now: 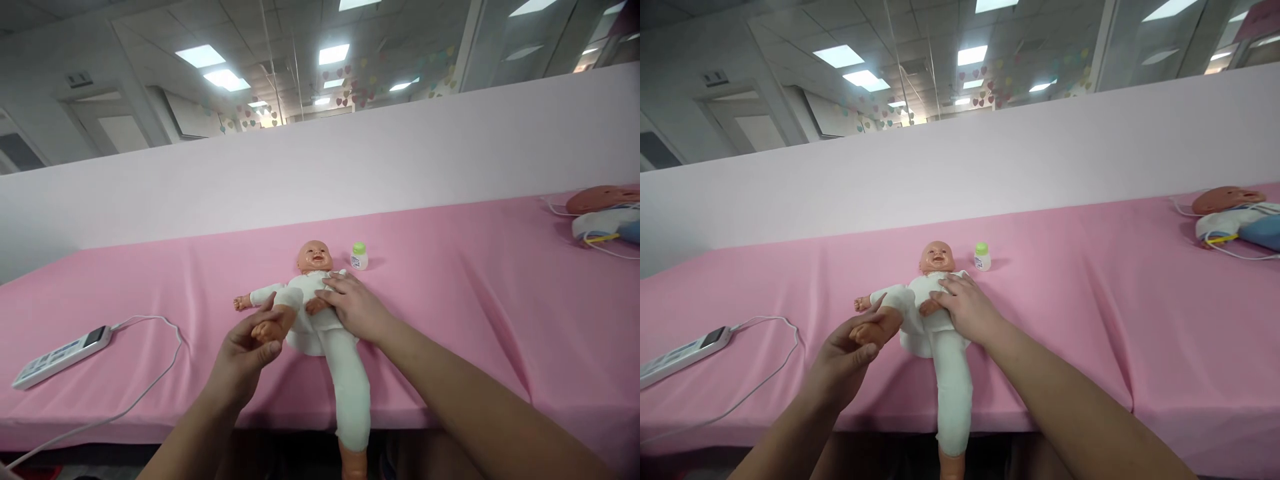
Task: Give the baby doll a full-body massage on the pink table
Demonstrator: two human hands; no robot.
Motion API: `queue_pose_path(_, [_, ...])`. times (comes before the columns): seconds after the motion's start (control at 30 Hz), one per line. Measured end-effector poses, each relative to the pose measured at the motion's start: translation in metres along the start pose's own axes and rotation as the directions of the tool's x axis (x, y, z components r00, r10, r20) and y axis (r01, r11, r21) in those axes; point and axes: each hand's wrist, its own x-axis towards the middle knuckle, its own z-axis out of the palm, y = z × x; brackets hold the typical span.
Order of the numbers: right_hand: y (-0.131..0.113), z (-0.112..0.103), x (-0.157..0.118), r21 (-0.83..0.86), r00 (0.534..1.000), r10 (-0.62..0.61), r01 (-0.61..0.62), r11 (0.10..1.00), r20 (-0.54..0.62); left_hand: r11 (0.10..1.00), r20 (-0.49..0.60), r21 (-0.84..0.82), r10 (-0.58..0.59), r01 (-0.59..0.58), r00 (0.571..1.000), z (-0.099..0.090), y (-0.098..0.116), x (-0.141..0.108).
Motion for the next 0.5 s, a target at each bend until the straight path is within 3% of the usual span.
queue_pose_path(0.23, [0.001, -0.005, 0.001, 0.015, 0.993, -0.019, 0.018, 1.0, 0.115, 0.975, -0.01, -0.13, -0.184, 0.181, 0.983, 0.03, -0.001, 0.046])
queue_pose_path(0.37, [0.001, -0.006, 0.003, 0.048, 0.994, -0.026, 0.021, 0.999, 0.108, 0.958, 0.028, -0.118, -0.258, 0.26, 0.966, 0.031, -0.001, 0.062])
queue_pose_path(0.5, [0.0, -0.011, 0.003, 0.143, 0.999, 0.017, -0.023, 0.99, 0.042, 0.96, 0.043, -0.101, -0.257, 0.26, 0.965, 0.028, 0.001, 0.063])
